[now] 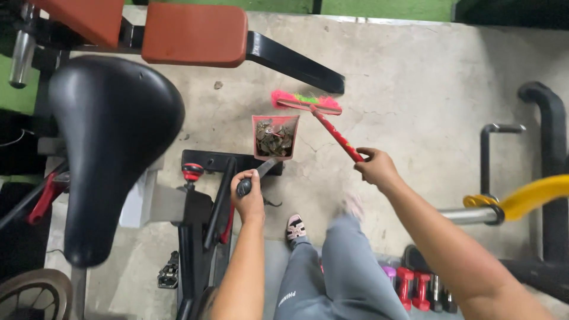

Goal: Sweep the gym floor using a broom and dustpan.

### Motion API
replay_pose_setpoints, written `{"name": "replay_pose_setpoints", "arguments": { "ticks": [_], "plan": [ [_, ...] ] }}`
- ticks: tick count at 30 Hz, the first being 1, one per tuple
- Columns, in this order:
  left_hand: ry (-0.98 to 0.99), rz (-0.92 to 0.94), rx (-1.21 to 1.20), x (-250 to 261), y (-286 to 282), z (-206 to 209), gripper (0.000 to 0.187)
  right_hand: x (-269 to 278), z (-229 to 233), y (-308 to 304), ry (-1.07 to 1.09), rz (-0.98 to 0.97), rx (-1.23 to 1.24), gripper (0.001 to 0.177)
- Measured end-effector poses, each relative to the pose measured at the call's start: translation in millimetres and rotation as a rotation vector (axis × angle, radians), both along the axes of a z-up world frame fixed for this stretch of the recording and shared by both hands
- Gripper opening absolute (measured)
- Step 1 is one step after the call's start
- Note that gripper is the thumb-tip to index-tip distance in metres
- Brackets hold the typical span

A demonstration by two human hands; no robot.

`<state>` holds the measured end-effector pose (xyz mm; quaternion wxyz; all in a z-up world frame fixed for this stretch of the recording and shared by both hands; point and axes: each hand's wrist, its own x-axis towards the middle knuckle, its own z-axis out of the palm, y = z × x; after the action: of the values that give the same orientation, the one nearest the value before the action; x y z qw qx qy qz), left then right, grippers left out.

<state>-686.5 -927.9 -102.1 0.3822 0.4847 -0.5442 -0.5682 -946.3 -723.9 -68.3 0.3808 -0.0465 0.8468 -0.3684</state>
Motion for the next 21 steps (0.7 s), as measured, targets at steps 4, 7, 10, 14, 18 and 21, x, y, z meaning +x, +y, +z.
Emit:
{"name": "replay_pose_setpoints", "arguments": {
  "ticks": [4, 7, 10, 14, 18, 21],
  "plan": [
    [0.047, 0.142, 0.19, -11.5, -26.8, -33.5, 0.015, -56.8, -26.5, -42.1, -0.056, 0.079, 0.065, 0.063],
    [0.101, 0.217, 0.199, -22.2, -52.2, -76.9, 0.018, -107.5, -57.5, -74.6, -0.125, 0.191, 0.12, 0.069],
    [0.134, 0.299, 0.275, -39.1, -76.6, -98.9, 0.021, -149.3, -92.0, -103.6, -0.147, 0.334, 0.13, 0.068],
    [0.194, 0.481, 0.386, -63.5, -107.1, -104.8, 0.027, -175.7, -129.0, -136.5, -0.143, 0.431, 0.061, 0.064],
    [0.197, 0.595, 0.306, -77.5, -142.8, -115.5, 0.029, -178.5, -145.5, -172.3, -0.184, 0.426, 0.108, 0.064],
    [0.213, 0.73, 0.293, -81.1, -172.8, -111.4, 0.027, -173.0, -167.1, -190.0, -0.195, 0.401, 0.083, 0.064]
  ]
}}
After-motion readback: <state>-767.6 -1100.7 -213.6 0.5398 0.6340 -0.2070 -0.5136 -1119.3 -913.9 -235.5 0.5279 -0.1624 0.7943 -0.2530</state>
